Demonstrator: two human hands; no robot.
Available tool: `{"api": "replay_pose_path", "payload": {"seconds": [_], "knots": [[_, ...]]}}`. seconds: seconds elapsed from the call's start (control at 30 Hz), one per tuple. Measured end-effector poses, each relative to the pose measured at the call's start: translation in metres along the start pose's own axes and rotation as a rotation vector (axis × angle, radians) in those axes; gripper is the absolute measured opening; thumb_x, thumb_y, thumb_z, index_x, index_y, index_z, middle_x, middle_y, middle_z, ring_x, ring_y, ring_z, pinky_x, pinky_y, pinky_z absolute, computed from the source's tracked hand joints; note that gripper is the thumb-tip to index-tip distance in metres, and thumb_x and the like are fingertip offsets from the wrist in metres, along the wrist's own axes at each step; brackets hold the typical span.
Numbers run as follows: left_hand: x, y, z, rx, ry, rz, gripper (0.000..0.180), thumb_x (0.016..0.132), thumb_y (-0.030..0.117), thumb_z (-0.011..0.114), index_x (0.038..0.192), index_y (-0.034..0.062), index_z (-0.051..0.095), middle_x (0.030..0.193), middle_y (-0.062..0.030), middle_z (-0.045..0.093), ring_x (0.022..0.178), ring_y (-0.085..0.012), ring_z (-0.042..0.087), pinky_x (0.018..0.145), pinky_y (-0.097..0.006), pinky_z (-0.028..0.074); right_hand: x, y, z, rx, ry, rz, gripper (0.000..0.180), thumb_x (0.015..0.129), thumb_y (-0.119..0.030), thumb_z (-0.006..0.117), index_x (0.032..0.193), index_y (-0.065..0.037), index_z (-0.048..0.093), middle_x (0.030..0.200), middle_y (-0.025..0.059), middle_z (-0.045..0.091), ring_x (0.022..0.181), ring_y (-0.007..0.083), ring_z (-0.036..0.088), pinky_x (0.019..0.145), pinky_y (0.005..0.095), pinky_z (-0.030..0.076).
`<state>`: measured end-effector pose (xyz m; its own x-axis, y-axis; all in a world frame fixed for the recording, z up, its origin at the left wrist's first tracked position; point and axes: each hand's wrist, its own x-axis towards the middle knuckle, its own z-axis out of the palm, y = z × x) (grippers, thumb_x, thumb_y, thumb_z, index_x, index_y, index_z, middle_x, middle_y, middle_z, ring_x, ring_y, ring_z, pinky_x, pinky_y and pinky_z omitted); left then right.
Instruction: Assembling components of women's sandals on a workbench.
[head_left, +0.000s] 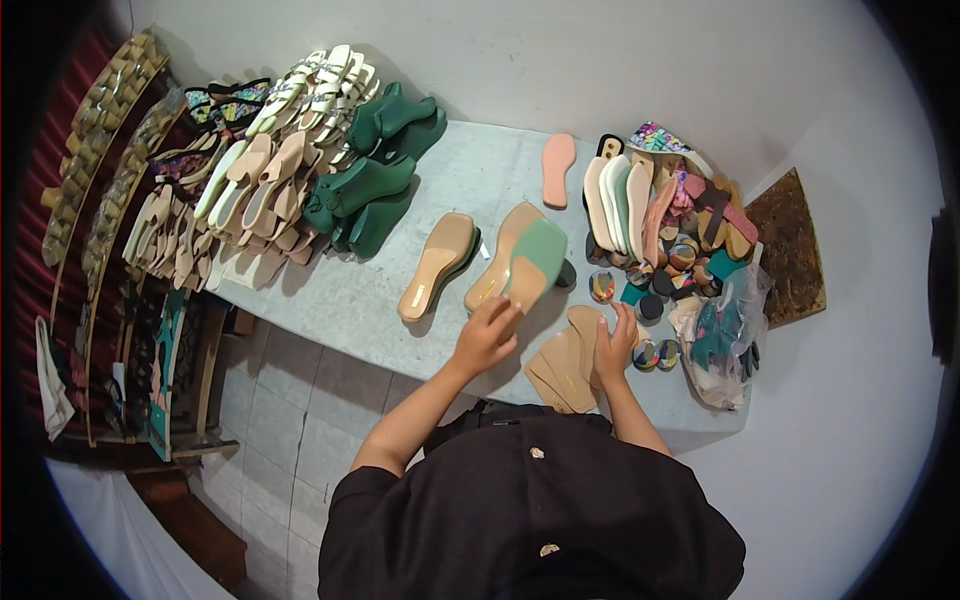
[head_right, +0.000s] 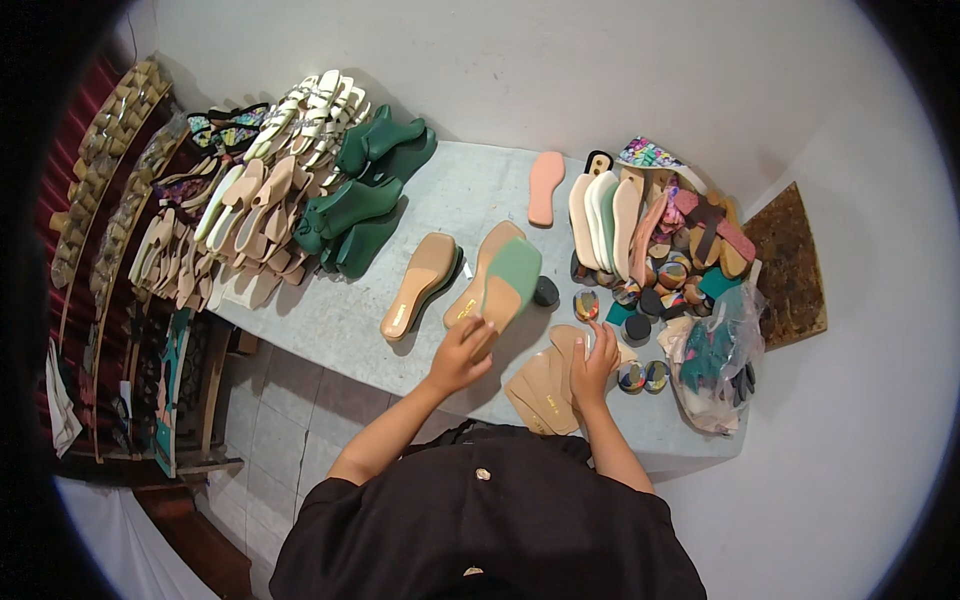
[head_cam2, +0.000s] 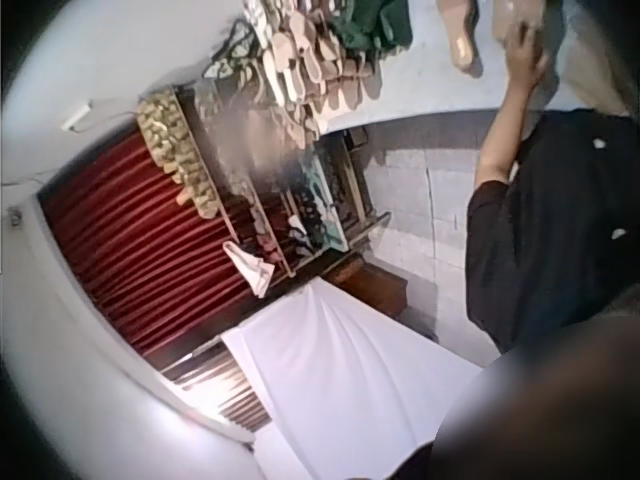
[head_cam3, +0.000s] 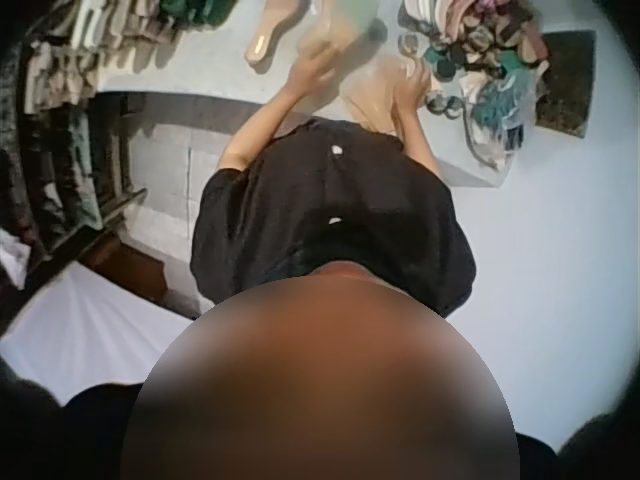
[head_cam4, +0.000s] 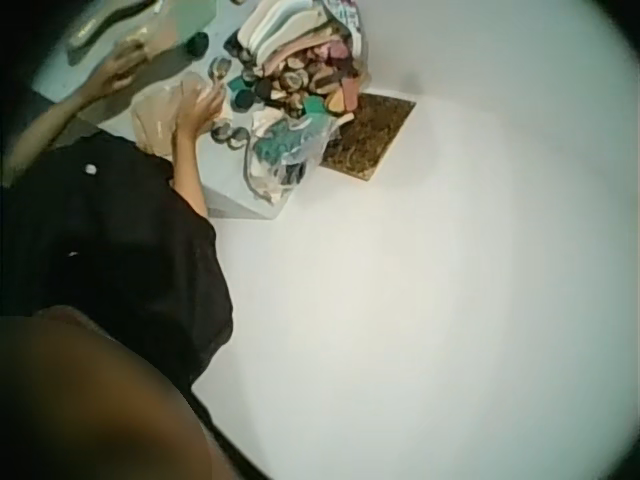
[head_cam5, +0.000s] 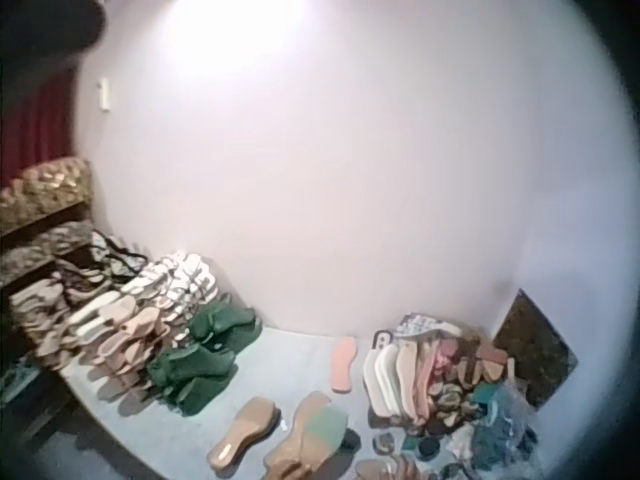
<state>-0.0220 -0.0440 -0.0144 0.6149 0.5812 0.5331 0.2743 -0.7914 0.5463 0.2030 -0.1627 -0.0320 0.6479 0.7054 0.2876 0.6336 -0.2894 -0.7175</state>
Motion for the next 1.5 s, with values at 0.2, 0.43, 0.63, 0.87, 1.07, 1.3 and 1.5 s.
{"api": "replay_pose_path", "payload": {"seconds": [0.2,0.43,0.63,0.87,1.07,1.3,1.5], "knots": [[0.051,-0.031,-0.003,0.109,-0.014,-0.042,0.056,0.065,0.009,0.065,0.12,0.0102,0.053,0.12,-0.0172,0.048,0.106,-0.0352,0.051,0.087,-0.04,0.045,0.011,-0.002,-0.003,0.013,-0.017,0.003,0.04,0.087,-0.026,0.051,0.123,-0.009,0.047,0.13,0.016,0.04,0.123,0.0313,0.034,0.103,0.044,0.017],[0.053,-0.041,-0.004,0.118,-0.098,-0.063,0.054,0.064,0.009,0.063,0.117,0.009,0.054,0.117,-0.0198,0.05,0.102,-0.0361,0.053,0.084,-0.041,0.046,0.03,0.008,-0.005,0.031,-0.013,-0.021,0.04,0.086,-0.026,0.052,0.122,-0.011,0.048,0.128,0.0151,0.042,0.122,0.0311,0.036,0.102,0.0437,0.018],[0.049,-0.044,-0.001,0.207,-0.167,-0.194,0.069,0.063,0.019,0.068,0.127,0.0109,0.045,0.122,-0.0196,0.046,0.106,-0.0378,0.05,0.088,-0.044,0.042,0.069,0.012,0.003,-0.056,-0.063,-0.102,0.046,0.074,-0.02,0.062,0.118,-0.012,0.049,0.124,0.0125,0.044,0.121,0.0293,0.037,0.101,0.0492,0.018],[0.055,-0.021,-0.006,0.336,-0.109,-0.216,0.07,0.063,0.028,0.071,0.127,0.0119,0.046,0.126,-0.016,0.042,0.12,-0.0333,0.039,0.096,-0.05,0.03,0.144,0.016,-0.002,-0.342,-0.014,0.008,0.062,0.069,-0.017,0.063,0.126,-0.014,0.041,0.129,0.0112,0.041,0.123,0.0295,0.035,0.099,0.0601,0.016],[0.066,0.006,-0.01,0.305,0.042,-0.234,0.06,0.068,0.027,0.069,0.122,0.0093,0.05,0.124,-0.0158,0.043,0.119,-0.0337,0.039,0.097,-0.051,0.028,0.197,0.105,0.009,0.09,0.005,0.116,0.052,0.078,-0.026,0.055,0.127,-0.013,0.044,0.128,0.0117,0.046,0.123,0.0324,0.038,0.095,0.0659,0.014],[0.059,0.018,-0.01,0.177,0.184,-0.319,0.047,0.071,0.019,0.066,0.115,0.0083,0.054,0.12,-0.0158,0.046,0.115,-0.0349,0.041,0.097,-0.046,0.03,0.21,0.081,0.012,-0.525,-0.068,0.339,0.039,0.083,-0.029,0.048,0.117,-0.01,0.054,0.119,0.0115,0.053,0.113,0.0342,0.046,0.089,0.0687,0.022],[0.067,0.026,-0.012,0.092,0.18,-0.283,0.039,0.073,0.015,0.064,0.111,0.0079,0.056,0.118,-0.0156,0.047,0.112,-0.0345,0.044,0.095,-0.045,0.033,0.226,0.097,0.005,-0.385,0.006,0.296,0.034,0.084,-0.027,0.046,0.109,-0.005,0.054,0.101,0.022,0.059,0.104,0.0405,0.05,0.089,0.0524,0.036]]}}
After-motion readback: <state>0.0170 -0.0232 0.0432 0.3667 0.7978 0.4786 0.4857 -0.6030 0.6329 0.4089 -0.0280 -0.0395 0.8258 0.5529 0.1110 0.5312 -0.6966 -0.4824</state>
